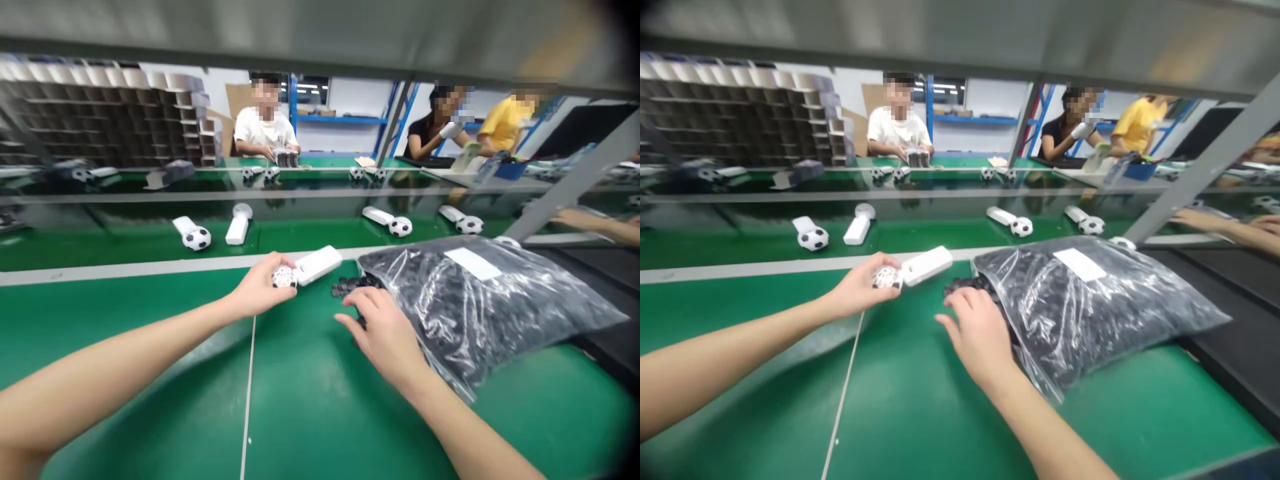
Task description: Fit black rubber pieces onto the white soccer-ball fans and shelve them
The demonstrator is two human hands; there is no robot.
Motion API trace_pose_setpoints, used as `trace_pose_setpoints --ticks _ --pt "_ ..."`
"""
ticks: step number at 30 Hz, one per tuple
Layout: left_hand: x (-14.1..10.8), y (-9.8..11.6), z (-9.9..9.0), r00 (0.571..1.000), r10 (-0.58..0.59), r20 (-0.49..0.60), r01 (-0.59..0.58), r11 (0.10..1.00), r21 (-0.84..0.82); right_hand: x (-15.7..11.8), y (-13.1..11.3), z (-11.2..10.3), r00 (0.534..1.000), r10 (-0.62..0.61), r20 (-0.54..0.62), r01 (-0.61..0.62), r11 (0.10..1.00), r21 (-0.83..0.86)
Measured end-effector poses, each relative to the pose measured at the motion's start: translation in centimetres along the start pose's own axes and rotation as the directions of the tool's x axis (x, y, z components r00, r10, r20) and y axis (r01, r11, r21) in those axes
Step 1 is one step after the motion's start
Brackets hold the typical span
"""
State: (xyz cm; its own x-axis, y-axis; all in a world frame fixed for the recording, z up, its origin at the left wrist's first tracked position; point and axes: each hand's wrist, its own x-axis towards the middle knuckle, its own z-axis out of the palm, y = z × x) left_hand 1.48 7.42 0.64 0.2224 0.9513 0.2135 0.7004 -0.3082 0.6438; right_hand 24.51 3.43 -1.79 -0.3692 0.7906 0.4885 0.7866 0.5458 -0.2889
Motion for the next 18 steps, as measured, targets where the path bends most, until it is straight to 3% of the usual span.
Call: trace_pose_setpoints --ticks 2,4,8,10,14,16,18 --pt "3.9 -1.6 -0.5 0.991 0.027 -0.127 -0.013 0.994 0.106 -0.4 1.4 -0.2 0.997 0.073 0.018 -0.067 0.966 -0.250" --pt "7.8 -3.4 -0.7 0.983 0.011 -0.182 0.020 0.986 0.165 -0.9 2.6 0.3 0.993 0.103 0.060 -0.070 0.913 -0.402" --pt "12.9 -7.1 -0.9 0.974 -0.117 -0.195 0.159 0.963 0.218 -1.9 4.2 1.8 0.986 0.067 0.151 0.009 0.891 -0.455" --pt "14.0 -8.7 -1.5 0.945 -0.203 -0.257 0.264 0.937 0.230 -2.1 4.7 2.4 0.985 0.039 0.170 0.036 0.909 -0.415" --pt "14.3 -11.2 -3.3 0.814 -0.409 -0.412 0.521 0.828 0.207 -2.2 5.1 3.0 0.990 0.039 0.138 0.018 0.922 -0.386" --pt "14.2 -11.6 -3.9 0.775 -0.495 -0.393 0.591 0.787 0.176 -2.0 4.8 2.9 0.993 0.036 0.116 0.011 0.924 -0.382" --pt "14.1 -11.2 -4.3 0.777 -0.526 -0.345 0.598 0.788 0.146 -1.8 4.2 2.7 0.994 0.034 0.099 0.006 0.926 -0.378"
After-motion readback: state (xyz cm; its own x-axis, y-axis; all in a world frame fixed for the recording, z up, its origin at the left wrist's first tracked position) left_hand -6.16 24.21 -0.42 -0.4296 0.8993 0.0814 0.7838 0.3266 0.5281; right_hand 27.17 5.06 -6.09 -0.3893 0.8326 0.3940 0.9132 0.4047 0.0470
